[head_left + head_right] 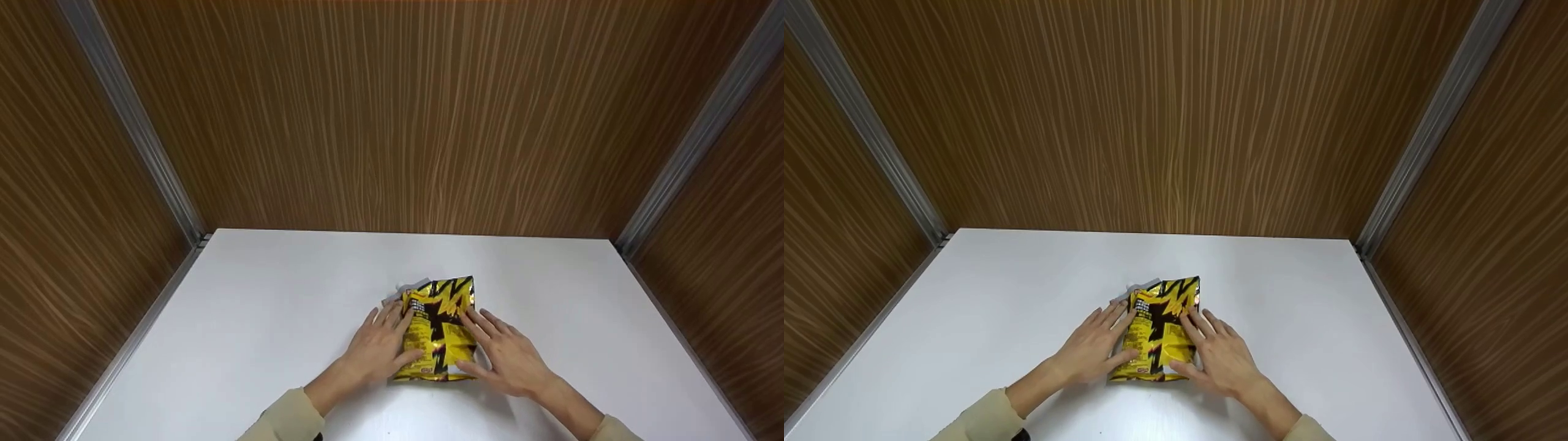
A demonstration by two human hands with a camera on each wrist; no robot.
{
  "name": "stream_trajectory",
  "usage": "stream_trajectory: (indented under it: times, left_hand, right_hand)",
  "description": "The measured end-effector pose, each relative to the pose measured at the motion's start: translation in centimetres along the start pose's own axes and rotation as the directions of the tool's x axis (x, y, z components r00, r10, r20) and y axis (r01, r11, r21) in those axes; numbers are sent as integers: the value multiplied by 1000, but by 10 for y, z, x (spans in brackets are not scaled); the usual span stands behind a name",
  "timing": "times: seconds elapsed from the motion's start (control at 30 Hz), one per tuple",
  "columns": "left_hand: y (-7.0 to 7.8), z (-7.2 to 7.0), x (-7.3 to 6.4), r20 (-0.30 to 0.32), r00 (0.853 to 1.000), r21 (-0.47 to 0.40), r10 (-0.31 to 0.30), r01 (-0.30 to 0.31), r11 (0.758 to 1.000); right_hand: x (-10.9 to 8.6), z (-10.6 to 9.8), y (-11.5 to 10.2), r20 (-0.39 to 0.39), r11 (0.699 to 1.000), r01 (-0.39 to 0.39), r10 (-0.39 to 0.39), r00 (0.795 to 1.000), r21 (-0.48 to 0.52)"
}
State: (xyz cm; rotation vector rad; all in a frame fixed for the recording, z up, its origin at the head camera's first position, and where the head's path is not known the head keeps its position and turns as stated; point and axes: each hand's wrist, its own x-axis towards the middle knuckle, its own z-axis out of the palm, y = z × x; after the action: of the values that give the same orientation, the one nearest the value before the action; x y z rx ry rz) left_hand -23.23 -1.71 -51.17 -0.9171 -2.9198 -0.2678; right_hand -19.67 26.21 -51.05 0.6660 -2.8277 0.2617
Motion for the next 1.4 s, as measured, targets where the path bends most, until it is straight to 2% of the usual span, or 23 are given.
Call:
stream_trajectory:
  times: [0.23,0.6,1.0,1.4]
  left_hand:
    - [-1,3,0,7,1000,6,0,0,1000]
    - [-2,5,2,19,1000,-9,-8,8,1000]
    - [-9,7,14,32,999,-13,-41,42,999]
    - [-16,9,25,32,999,-15,-41,42,999]
  right_hand:
    - [-1,7,1,28,998,-7,9,1000,-57]
    - [0,12,3,46,998,-17,19,999,-63]
    - [12,18,10,11,998,-2,3,1000,-59]
    - [22,19,15,36,999,-25,26,999,-35]
